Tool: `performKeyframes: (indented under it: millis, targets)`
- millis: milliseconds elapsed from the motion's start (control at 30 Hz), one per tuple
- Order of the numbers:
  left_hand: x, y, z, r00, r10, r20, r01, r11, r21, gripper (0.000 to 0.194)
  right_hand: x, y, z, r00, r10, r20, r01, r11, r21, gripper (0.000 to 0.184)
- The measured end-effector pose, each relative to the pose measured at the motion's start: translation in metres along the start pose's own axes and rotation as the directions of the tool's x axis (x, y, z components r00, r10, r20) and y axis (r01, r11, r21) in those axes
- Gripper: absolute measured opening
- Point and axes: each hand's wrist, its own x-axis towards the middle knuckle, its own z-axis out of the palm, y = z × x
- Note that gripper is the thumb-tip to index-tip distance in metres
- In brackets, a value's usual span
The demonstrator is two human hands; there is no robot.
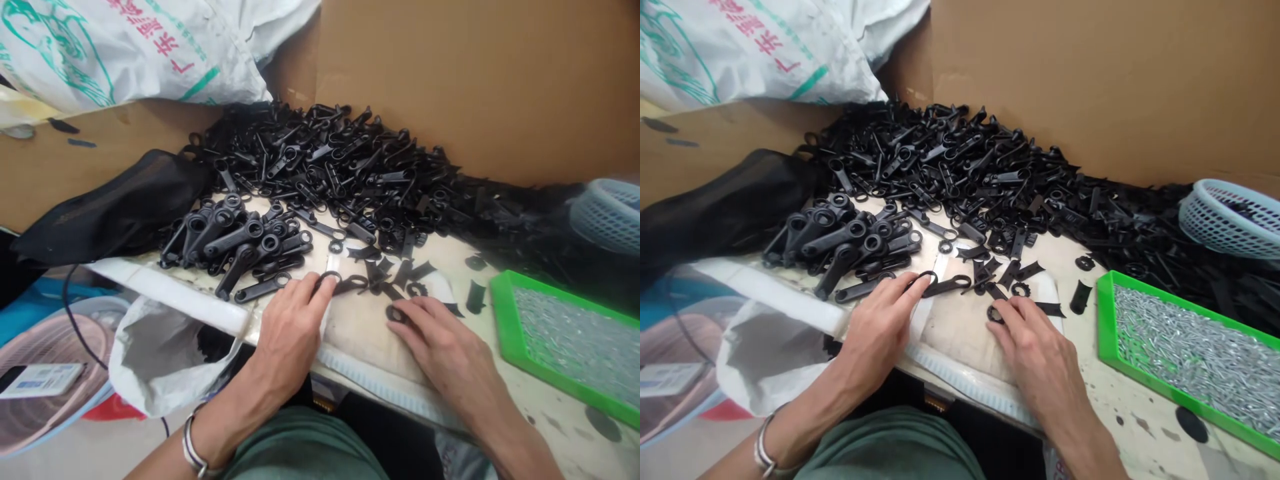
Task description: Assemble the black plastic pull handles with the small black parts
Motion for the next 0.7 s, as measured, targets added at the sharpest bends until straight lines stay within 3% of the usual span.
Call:
performKeyframes:
  millis: [100,167,233,300,367,433,500,600,700]
  targets:
    - [0.001,-0.002,0.002,0.997,0.070,-0.031,-0.067,0.994,0.085,0.045,-0.004,-0.004,-0.002,0.998,0.065,-0.026,-0.058,0.977,0.207,0.030]
    - [0.003,-0.002,0.000,0.997,0.032,-0.073,-0.037,0.997,-0.069,0.042,-0.004,-0.005,-0.008,0.979,0.190,0.069,-0.202,0.892,0.403,0.030]
    - [0.007,0.001,-0.004,0.994,-0.099,-0.044,0.078,0.935,-0.345,0.038,-0.004,-0.007,-0.016,0.919,0.291,0.267,-0.392,0.749,0.535,0.034]
    - [0.010,0.007,-0.008,0.962,-0.229,0.146,0.270,0.746,-0.609,0.037,-0.002,-0.007,-0.021,0.847,0.290,0.446,-0.517,0.642,0.566,0.039]
    - [0.011,0.014,-0.011,0.868,-0.265,0.420,0.497,0.444,-0.746,0.039,-0.001,-0.005,-0.023,0.831,0.264,0.490,-0.526,0.658,0.538,0.039]
    - [0.009,0.021,-0.010,0.766,-0.221,0.604,0.635,0.109,-0.765,0.039,-0.002,0.000,-0.022,0.877,0.277,0.392,-0.448,0.767,0.460,0.038]
    - [0.007,0.026,-0.008,0.706,-0.182,0.684,0.669,-0.147,-0.729,0.037,-0.004,0.007,-0.020,0.937,0.267,0.227,-0.334,0.876,0.349,0.036]
    - [0.003,0.030,-0.005,0.654,-0.156,0.741,0.669,-0.339,-0.662,0.036,-0.010,0.011,-0.017,0.985,0.148,0.090,-0.166,0.954,0.249,0.034]
    - [0.002,0.031,-0.004,0.622,-0.138,0.771,0.670,-0.415,-0.615,0.038,-0.010,0.006,-0.014,0.992,0.010,0.128,-0.042,0.968,0.246,0.033]
